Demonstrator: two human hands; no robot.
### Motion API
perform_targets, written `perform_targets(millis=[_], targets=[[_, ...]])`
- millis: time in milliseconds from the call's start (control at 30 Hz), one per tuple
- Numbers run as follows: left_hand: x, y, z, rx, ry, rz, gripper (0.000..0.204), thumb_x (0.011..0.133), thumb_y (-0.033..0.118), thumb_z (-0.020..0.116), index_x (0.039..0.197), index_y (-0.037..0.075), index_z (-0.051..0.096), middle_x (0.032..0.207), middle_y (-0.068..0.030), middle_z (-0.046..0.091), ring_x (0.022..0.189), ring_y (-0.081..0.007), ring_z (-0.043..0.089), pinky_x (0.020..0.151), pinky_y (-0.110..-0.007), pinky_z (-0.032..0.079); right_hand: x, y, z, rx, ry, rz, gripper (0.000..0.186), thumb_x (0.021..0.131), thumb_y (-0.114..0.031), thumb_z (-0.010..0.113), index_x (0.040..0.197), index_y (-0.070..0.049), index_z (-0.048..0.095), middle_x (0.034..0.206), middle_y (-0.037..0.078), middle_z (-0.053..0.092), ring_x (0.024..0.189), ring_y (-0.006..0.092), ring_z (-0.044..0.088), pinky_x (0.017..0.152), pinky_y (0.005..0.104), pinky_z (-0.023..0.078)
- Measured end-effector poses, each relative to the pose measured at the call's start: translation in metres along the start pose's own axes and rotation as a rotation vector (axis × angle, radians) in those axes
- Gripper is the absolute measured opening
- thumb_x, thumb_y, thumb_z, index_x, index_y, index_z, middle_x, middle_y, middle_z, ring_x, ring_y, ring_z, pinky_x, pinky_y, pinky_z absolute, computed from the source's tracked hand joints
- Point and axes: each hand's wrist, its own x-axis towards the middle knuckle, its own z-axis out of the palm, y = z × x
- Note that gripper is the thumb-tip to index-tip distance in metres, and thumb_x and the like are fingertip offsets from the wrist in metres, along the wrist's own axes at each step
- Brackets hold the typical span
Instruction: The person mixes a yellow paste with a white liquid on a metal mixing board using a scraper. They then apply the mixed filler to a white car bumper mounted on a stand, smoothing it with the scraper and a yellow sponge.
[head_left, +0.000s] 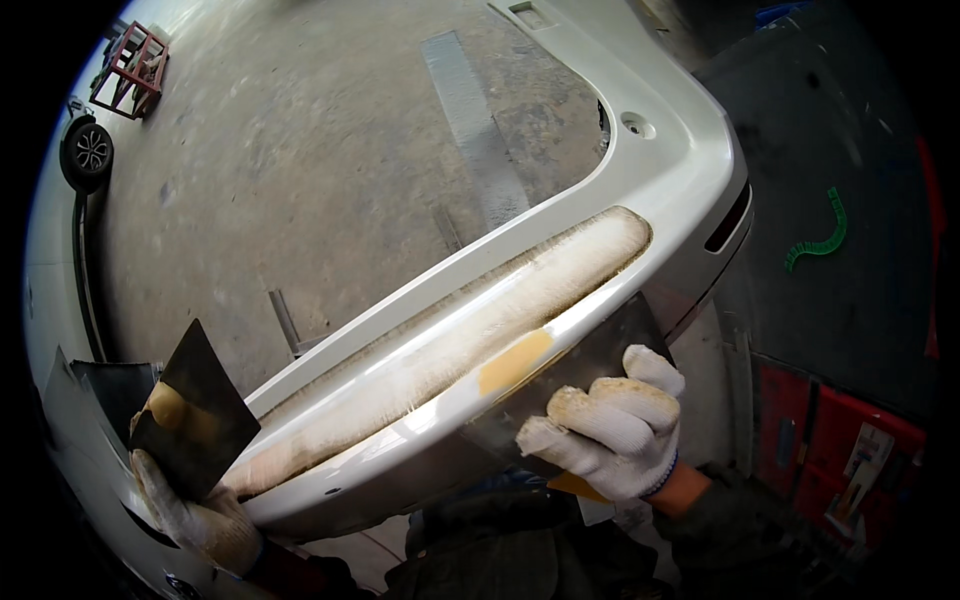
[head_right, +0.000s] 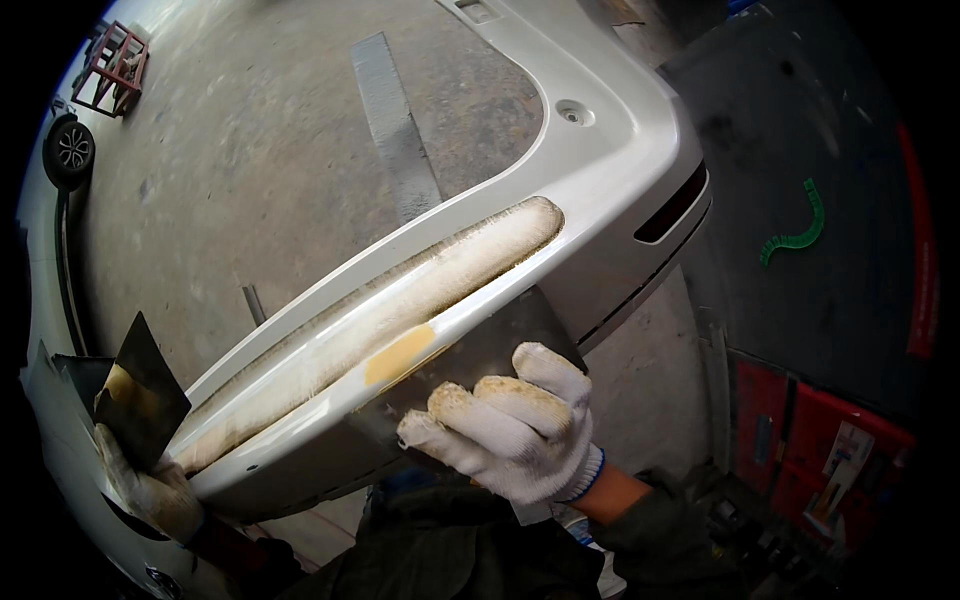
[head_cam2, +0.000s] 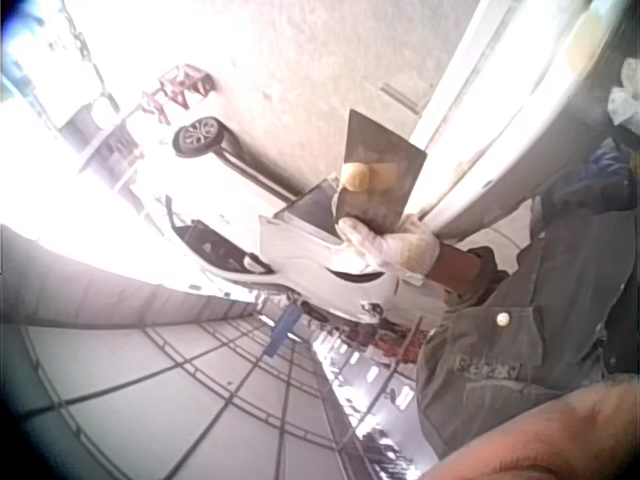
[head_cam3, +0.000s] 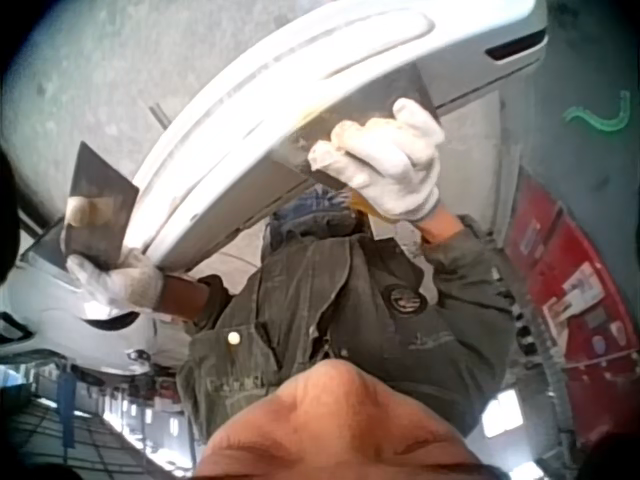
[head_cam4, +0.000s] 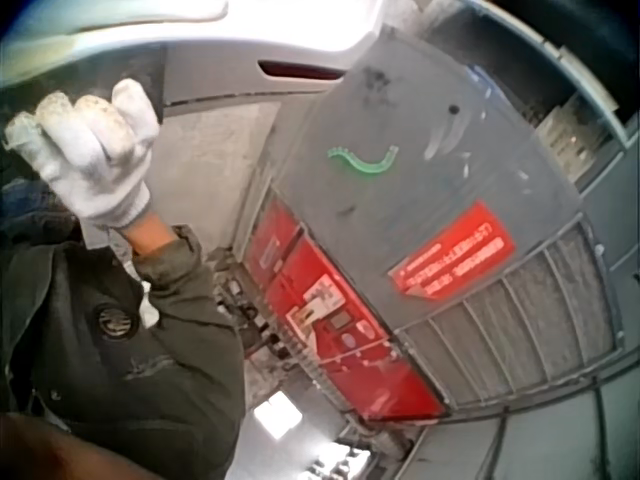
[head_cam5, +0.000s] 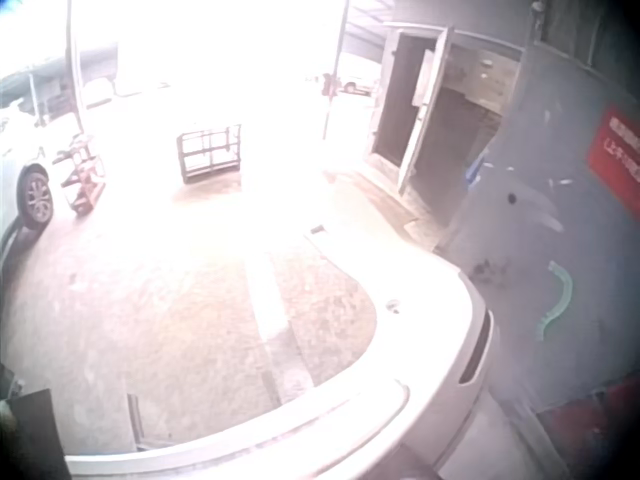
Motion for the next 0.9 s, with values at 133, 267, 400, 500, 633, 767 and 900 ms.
perform_targets(millis=[133, 267, 400, 500, 633, 767, 900], targets=[[0.0, 0.001, 0.001, -0.007, 0.003, -0.001, 0.042, 0.096, 0.018, 0.062, 0.126, -0.01, 0.052, 0.096, -0.021, 0.07, 0.082, -0.0283, 0.071, 0.076, -0.036, 0.06, -0.005, 0.003, 0.004, 0.021, -0.033, -0.007, 0.036, 0.082, -0.025, 0.078, 0.117, -0.028, 0.07, 0.112, -0.01, 0.052, 0.099, 0.0122, 0.046, 0.081, 0.0335, 0.043], [-0.002, 0.0, -0.003, -0.019, 0.01, -0.002, 0.042, 0.096, 0.018, 0.062, 0.126, -0.01, 0.052, 0.095, -0.0209, 0.07, 0.082, -0.0282, 0.071, 0.076, -0.036, 0.06, -0.011, 0.001, -0.005, 0.045, -0.053, -0.006, 0.036, 0.082, -0.026, 0.077, 0.117, -0.027, 0.07, 0.111, -0.009, 0.053, 0.098, 0.0118, 0.046, 0.081, 0.0342, 0.043], [-0.003, -0.001, -0.007, -0.031, 0.008, -0.004, 0.042, 0.096, 0.017, 0.062, 0.126, -0.01, 0.052, 0.095, -0.0209, 0.07, 0.081, -0.0282, 0.071, 0.075, -0.036, 0.06, -0.005, -0.001, -0.01, 0.034, -0.042, 0.005, 0.035, 0.084, -0.027, 0.076, 0.118, -0.028, 0.07, 0.114, -0.01, 0.052, 0.102, 0.0129, 0.044, 0.086, 0.0367, 0.043], [-0.003, -0.001, -0.006, -0.036, 0.006, -0.004, 0.042, 0.096, 0.017, 0.062, 0.126, -0.01, 0.052, 0.095, -0.0208, 0.07, 0.081, -0.0282, 0.071, 0.075, -0.036, 0.06, 0.002, 0.001, -0.002, -0.01, -0.039, -0.006, 0.033, 0.083, -0.028, 0.077, 0.116, -0.028, 0.071, 0.115, -0.01, 0.052, 0.102, 0.0127, 0.044, 0.089, 0.0378, 0.043], [-0.002, -0.001, -0.009, -0.042, 0.008, -0.005, 0.042, 0.096, 0.017, 0.062, 0.127, -0.01, 0.052, 0.095, -0.0208, 0.07, 0.081, -0.0281, 0.071, 0.075, -0.035, 0.06, -0.007, 0.005, 0.005, 0.033, -0.031, -0.009, 0.031, 0.082, -0.027, 0.077, 0.113, -0.028, 0.071, 0.113, -0.01, 0.053, 0.101, 0.0116, 0.045, 0.09, 0.0369, 0.043], [0.0, -0.002, -0.008, -0.053, 0.003, -0.003, 0.042, 0.096, 0.017, 0.062, 0.127, -0.01, 0.052, 0.094, -0.0207, 0.07, 0.081, -0.0281, 0.071, 0.074, -0.035, 0.06, -0.008, 0.0, -0.019, 0.057, -0.125, 0.036, 0.029, 0.082, -0.024, 0.077, 0.11, -0.028, 0.072, 0.108, -0.01, 0.055, 0.098, 0.011, 0.047, 0.093, 0.0365, 0.043], [-0.013, 0.003, -0.024, -0.052, 0.003, 0.017, 0.042, 0.096, 0.017, 0.062, 0.127, -0.01, 0.052, 0.094, -0.0207, 0.07, 0.08, -0.028, 0.072, 0.074, -0.035, 0.061, -0.008, 0.0, -0.058, -0.04, -0.121, 0.044, 0.031, 0.08, -0.021, 0.078, 0.11, -0.024, 0.069, 0.105, -0.006, 0.059, 0.095, 0.012, 0.052, 0.099, 0.0389, 0.043]])
